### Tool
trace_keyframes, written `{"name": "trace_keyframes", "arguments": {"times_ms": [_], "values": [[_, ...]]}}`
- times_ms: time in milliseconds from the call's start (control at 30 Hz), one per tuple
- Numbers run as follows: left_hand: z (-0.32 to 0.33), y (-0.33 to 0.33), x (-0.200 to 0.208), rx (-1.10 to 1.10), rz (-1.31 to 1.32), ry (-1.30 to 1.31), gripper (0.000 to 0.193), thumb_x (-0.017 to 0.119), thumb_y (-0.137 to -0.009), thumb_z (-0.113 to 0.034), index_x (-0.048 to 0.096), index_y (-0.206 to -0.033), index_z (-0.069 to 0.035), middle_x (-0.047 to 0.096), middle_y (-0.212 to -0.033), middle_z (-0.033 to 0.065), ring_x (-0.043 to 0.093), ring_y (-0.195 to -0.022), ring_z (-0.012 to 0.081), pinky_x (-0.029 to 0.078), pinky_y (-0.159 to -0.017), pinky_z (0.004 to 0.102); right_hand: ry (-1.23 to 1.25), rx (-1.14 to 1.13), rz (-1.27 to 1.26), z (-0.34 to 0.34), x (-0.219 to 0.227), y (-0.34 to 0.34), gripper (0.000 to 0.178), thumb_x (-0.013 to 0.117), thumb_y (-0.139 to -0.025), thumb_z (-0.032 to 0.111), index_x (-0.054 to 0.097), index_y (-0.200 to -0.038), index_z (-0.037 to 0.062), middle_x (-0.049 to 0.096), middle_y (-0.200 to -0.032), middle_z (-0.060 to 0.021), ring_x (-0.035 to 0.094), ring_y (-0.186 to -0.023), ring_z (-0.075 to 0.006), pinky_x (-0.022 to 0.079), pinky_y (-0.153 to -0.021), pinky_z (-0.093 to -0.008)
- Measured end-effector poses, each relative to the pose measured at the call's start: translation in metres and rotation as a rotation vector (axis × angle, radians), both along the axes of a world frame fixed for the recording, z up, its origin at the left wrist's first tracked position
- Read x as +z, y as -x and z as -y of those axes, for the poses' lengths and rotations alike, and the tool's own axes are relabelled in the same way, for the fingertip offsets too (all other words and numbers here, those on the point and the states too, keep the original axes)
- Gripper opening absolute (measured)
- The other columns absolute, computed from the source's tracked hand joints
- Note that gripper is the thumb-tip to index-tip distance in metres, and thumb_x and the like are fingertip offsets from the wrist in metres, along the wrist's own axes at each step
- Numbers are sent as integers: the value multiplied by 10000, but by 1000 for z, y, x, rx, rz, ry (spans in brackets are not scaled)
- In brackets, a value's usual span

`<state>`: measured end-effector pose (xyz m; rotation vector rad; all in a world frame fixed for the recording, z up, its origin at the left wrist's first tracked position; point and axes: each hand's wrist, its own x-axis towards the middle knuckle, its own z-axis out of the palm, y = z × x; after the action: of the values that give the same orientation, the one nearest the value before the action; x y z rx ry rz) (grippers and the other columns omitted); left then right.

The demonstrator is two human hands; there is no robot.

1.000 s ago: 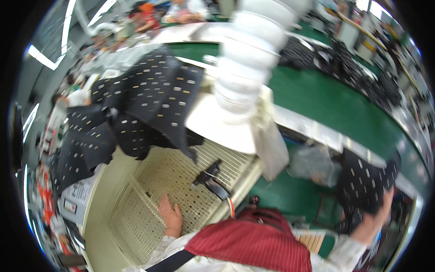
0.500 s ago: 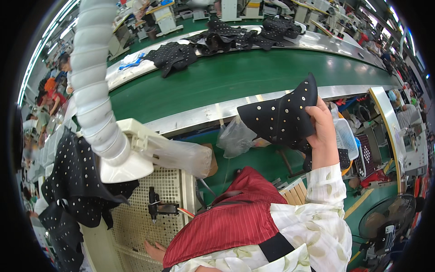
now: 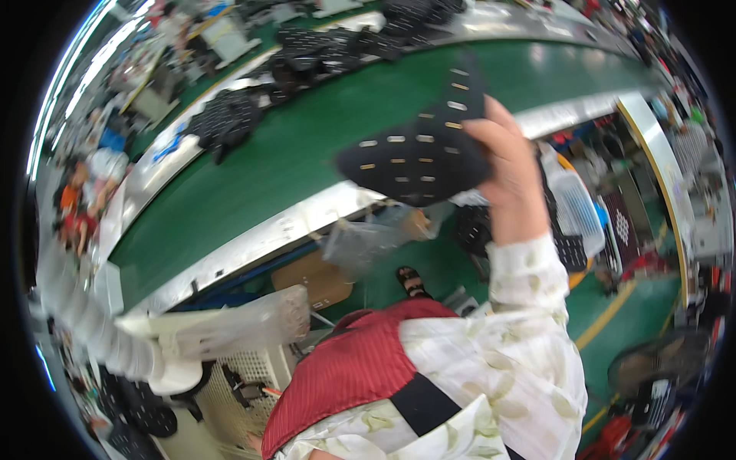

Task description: The person treats studded shoe upper panels with a pneumatic handheld tool over a ventilated grate workstation, then moves and organizes the panels onto a conveyor belt and into plastic bags.

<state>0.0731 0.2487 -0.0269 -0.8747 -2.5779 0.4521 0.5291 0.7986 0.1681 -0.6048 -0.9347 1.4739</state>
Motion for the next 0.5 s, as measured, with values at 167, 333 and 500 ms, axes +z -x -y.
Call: {"name": "trace_keyframes", "arguments": {"times_ms": [167, 333, 500], "values": [[-79, 20, 25, -138, 32, 71, 302, 483, -852, -164, 575, -1076, 16, 593, -1050, 186, 590, -931, 320, 458, -828, 413, -24, 213, -94, -34, 1, 5, 329, 493, -740, -30, 523, -1067, -36, 617, -917, -93, 618, -785, -144, 514, -710, -252], [-127, 21, 42, -137, 35, 88, 298, 483, -852, -158, 576, -1073, 19, 595, -1044, 189, 593, -922, 322, 461, -819, 415, 58, 192, -96, -56, -3, -26, 306, 500, -746, -43, 533, -1051, -40, 627, -912, -100, 629, -768, -140, 524, -708, -247], [-114, -1, 57, -23, 32, 73, 294, 483, -851, -153, 576, -1069, 21, 596, -1037, 191, 596, -912, 323, 465, -810, 417, -7, 96, 50, -88, -8, -76, 273, 526, -749, -3, 546, -1021, -29, 636, -894, -93, 634, -736, -135, 524, -687, -235]]}}
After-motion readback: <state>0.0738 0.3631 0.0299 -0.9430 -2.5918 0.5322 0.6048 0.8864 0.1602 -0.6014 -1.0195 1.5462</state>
